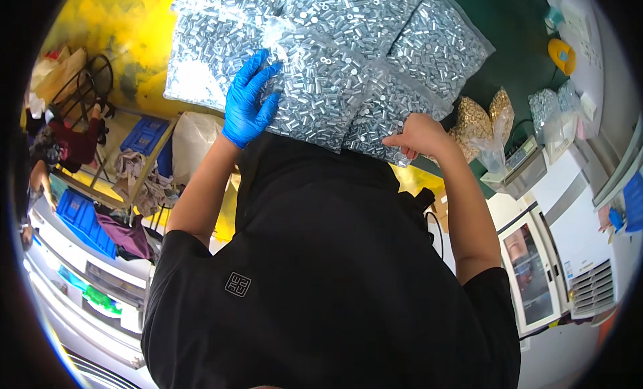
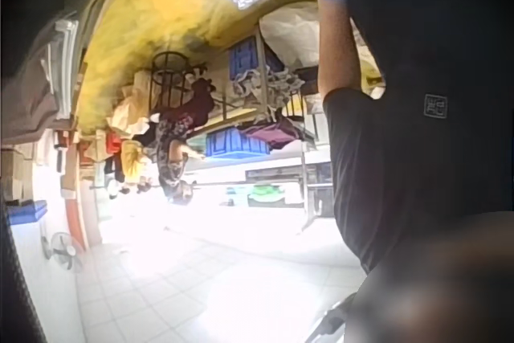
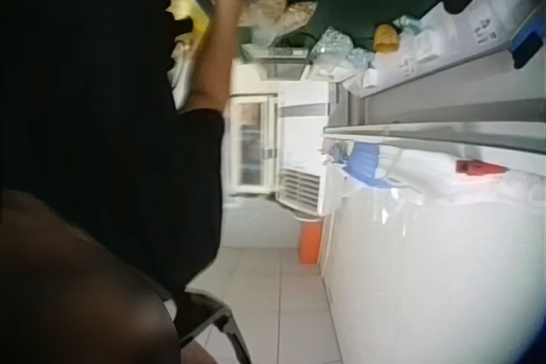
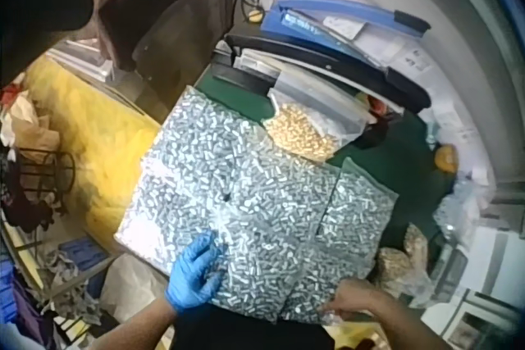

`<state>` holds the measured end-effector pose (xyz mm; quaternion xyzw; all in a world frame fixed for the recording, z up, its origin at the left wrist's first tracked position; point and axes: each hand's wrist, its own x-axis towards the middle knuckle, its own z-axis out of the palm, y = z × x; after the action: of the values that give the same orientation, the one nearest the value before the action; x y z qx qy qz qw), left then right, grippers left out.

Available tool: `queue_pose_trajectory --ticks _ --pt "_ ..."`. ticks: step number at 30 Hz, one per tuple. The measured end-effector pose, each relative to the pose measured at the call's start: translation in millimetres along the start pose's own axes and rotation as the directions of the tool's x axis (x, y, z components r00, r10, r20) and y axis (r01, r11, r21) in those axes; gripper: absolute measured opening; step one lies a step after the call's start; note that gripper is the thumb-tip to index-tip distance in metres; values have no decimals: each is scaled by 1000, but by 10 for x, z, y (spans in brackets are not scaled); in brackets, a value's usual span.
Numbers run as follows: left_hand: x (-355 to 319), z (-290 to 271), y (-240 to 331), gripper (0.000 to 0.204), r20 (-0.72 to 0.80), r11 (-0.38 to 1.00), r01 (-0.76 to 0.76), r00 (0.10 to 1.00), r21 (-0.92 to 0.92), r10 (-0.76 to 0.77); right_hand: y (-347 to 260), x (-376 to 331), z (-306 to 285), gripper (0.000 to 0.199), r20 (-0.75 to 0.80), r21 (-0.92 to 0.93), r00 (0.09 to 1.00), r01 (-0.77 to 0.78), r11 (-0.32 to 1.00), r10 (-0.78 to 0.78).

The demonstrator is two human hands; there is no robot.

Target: Applying labels to plastic bags and sealing them using a benchtop heat sealing machine.

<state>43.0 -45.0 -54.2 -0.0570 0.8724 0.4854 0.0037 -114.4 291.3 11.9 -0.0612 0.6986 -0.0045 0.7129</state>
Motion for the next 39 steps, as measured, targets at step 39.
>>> queue_pose_trajectory --ticks 39 --pt "-830 -588 -280 18 -320 863 409 808 -297 -494 -455 658 -2747 22 -954 -144 -296 342 929 -39"
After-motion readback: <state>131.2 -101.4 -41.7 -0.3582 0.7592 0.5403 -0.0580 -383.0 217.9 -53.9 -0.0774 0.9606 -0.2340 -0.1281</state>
